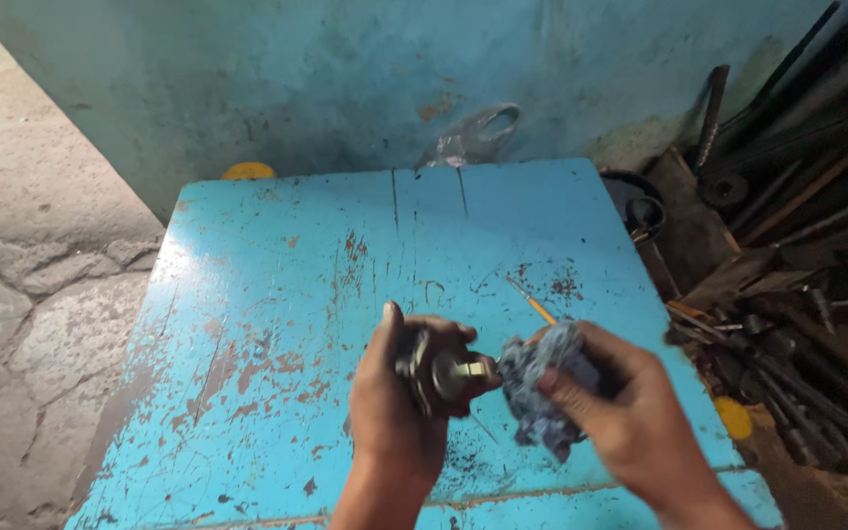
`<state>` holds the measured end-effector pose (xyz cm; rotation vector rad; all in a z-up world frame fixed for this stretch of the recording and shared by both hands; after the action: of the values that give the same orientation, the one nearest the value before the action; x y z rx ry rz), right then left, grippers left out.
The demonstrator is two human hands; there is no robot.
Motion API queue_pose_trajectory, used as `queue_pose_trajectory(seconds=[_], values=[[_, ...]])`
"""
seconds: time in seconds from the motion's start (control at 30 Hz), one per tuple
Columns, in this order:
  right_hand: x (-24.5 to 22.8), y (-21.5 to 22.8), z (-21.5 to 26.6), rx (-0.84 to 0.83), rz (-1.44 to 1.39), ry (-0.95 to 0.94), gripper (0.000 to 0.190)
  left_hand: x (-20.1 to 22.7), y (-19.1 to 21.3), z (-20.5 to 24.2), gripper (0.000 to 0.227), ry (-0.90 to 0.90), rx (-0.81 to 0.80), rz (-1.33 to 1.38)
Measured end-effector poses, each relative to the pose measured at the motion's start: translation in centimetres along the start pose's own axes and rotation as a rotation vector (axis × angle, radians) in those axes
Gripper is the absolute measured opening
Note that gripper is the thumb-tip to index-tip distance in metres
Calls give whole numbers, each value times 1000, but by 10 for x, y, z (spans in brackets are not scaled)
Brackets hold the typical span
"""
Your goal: The person cleans a metal spring with a rag, then inserts it into a metal housing and secures it with a small metal plate. The person continues to clean and assemble additional small metal components on a blue workbench.
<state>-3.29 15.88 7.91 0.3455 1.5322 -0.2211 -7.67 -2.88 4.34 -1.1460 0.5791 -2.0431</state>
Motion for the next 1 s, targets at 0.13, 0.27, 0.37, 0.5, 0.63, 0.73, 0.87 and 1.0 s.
queue_pose_trajectory(seconds=[0.13,0.27,0.37,0.5,0.63,0.73,0.87,1.0], values=[[-2,5,3,110,-138,62,28,-25,-6,-2,56,148,-53,176],[-4,8,9,108,-137,163,30,-39,-9,-4,60,183,-121,193],[-9,-3,13,37,-44,215,20,-48,-9,-7,59,221,-103,202],[-32,-17,21,-6,145,439,15,-47,-10,-9,56,150,-123,94],[-33,-19,20,-26,193,420,13,-54,-6,-10,57,150,-125,-137],[-29,-29,23,-157,275,410,14,-52,-1,-16,61,177,-98,-100],[-19,-42,20,-310,274,225,33,-51,16,-26,61,272,61,-91],[-12,-41,13,-240,356,165,39,-54,14,-28,60,213,-26,-160]])
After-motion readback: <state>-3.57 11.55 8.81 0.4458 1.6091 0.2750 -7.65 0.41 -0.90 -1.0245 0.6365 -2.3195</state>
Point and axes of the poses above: each hand's wrist, its own z-axis away from the middle knuckle, its own y-axis out of the back of the hand, x = y × z, the point moved 9 cm from there along -z, towards the middle knuckle, and after that the axes turned 14 degrees about x, right-handed, at the moved point
